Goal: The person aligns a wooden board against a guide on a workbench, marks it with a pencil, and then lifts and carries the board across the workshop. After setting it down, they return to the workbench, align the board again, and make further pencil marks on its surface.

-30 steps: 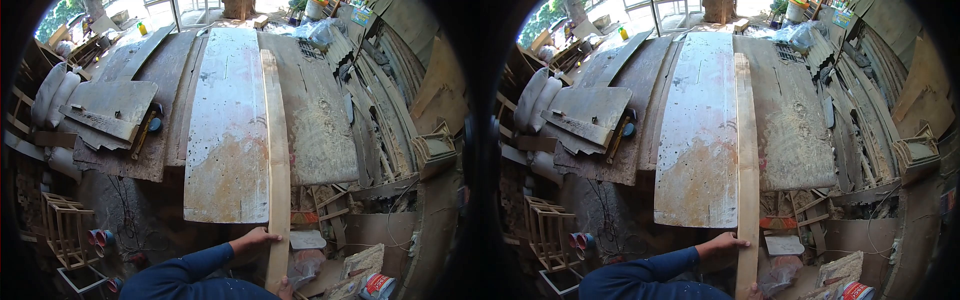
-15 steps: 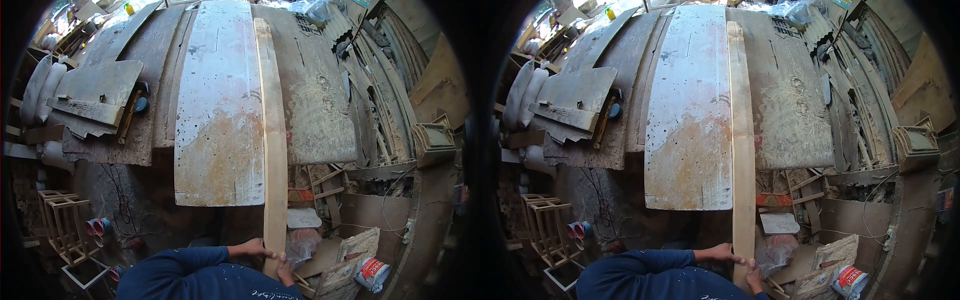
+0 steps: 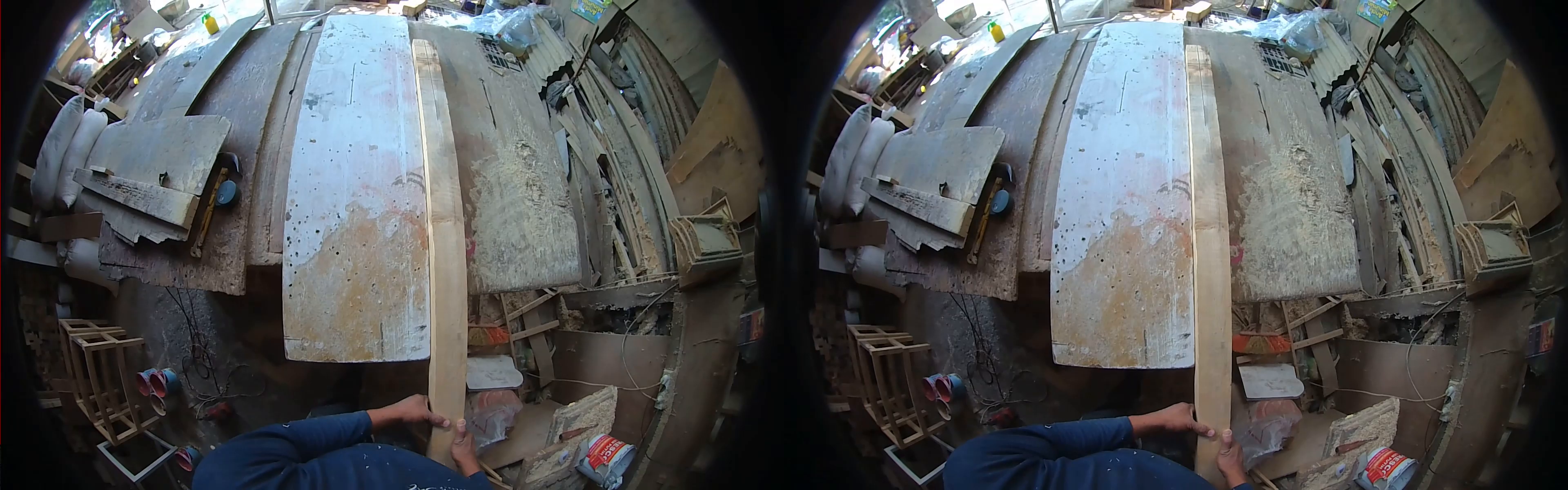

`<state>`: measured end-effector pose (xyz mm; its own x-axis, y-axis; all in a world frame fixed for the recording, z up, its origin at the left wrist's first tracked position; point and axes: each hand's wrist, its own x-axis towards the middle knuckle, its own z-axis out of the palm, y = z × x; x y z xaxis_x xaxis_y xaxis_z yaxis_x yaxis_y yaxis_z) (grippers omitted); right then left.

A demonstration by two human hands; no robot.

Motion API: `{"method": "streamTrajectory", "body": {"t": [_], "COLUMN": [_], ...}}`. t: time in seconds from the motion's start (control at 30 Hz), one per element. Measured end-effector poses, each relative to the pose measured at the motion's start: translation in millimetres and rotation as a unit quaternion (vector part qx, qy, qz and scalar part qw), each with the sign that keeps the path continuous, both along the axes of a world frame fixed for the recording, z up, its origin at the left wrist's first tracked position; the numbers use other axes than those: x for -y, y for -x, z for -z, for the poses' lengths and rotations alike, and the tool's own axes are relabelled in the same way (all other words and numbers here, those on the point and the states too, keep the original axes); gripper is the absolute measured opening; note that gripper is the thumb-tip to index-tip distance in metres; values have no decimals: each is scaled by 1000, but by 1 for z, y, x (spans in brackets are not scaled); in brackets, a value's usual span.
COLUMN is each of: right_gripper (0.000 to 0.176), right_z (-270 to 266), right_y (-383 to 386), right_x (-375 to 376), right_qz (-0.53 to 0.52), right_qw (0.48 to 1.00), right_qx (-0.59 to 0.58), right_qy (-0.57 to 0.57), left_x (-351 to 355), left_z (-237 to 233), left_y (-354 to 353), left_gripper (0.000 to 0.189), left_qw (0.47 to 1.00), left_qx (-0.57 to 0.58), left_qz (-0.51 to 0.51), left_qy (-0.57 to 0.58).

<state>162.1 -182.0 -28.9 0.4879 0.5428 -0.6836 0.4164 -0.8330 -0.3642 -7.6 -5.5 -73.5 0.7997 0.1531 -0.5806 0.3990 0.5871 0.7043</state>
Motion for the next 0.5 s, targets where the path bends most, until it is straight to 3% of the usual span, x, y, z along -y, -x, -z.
{"method": "streamTrajectory", "body": {"t": [0.5], "right_gripper": [112], "right_z": [8], "right_y": [-3], "right_x": [-46], "right_qz": [2], "right_qw": [999], "right_qx": [-1], "right_qy": [-42], "left_x": [-44], "left_z": [8], "left_y": [-4], "left_gripper": [80], "left_qw": [1000], "left_qx": [0], "left_qz": [11], "left_qy": [7]}}
